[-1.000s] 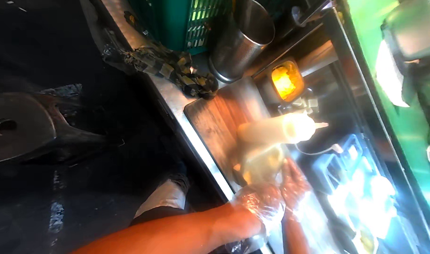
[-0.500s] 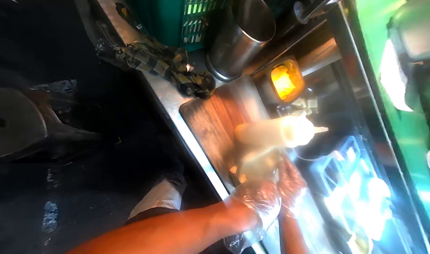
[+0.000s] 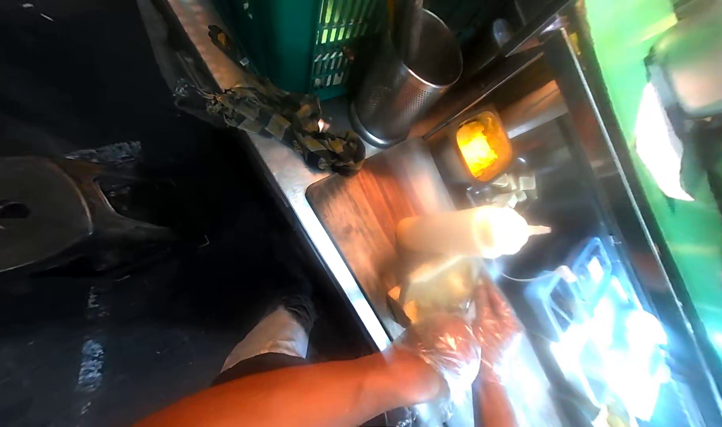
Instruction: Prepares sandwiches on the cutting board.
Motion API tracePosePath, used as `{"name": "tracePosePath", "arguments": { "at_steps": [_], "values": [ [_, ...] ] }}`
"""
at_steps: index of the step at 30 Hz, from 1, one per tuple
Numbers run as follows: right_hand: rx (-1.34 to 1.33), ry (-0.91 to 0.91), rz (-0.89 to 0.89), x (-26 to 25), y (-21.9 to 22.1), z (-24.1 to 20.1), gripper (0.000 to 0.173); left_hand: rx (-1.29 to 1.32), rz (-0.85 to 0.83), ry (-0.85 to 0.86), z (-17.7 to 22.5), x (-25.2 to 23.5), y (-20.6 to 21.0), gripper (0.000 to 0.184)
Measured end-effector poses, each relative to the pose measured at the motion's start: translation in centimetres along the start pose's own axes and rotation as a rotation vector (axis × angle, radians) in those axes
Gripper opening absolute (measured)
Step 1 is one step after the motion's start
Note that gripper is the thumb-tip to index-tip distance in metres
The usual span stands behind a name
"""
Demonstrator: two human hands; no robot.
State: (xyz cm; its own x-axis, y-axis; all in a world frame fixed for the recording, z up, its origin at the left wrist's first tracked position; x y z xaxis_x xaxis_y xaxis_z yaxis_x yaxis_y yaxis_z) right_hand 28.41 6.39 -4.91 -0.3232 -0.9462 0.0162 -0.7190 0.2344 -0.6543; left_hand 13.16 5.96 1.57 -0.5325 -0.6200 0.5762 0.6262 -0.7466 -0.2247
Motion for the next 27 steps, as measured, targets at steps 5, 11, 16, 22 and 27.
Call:
{"name": "tracePosePath", "arguments": {
  "at_steps": [5,11,16,22,27],
  "values": [
    [-0.021,-0.093,-0.048,0.7,-0.3,0.1,0.025,-0.013,0.035,0.025,-0.5,-0.6,0.1,0.035],
    [-0.078,-0.110,-0.033,-0.1,0.0,-1.2,0.026,-0.016,0.047,0.033,-0.2,-1.0,-0.7,0.037],
    [0.053,-0.068,-0.052,-2.4,0.3,-1.1,0.026,-0.012,0.037,0.036,-0.1,-1.3,-1.4,0.036],
    [0.175,-0.090,-0.085,-2.9,0.4,-0.6,0.028,-0.008,0.038,0.051,-0.4,-1.7,-1.1,0.037],
    [0.005,-0.129,-0.060,-1.0,0.3,-1.1,0.024,-0.011,0.075,0.053,-0.8,-1.3,-0.7,0.035]
  ]
}}
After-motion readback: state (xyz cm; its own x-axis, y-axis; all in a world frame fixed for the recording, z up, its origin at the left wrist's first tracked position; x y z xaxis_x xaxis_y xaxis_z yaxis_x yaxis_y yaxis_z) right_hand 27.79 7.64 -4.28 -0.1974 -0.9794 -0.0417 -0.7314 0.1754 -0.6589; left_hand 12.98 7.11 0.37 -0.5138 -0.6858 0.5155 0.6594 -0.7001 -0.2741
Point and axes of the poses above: each hand's wrist, its own x-axis away from the middle knuckle, its own y-axis out of the palm, z = x × y, the point moved 1 cm from there along -x, towards the middle knuckle, and after that the axes turned 2 degrees about -x, right-handed, at the moved point
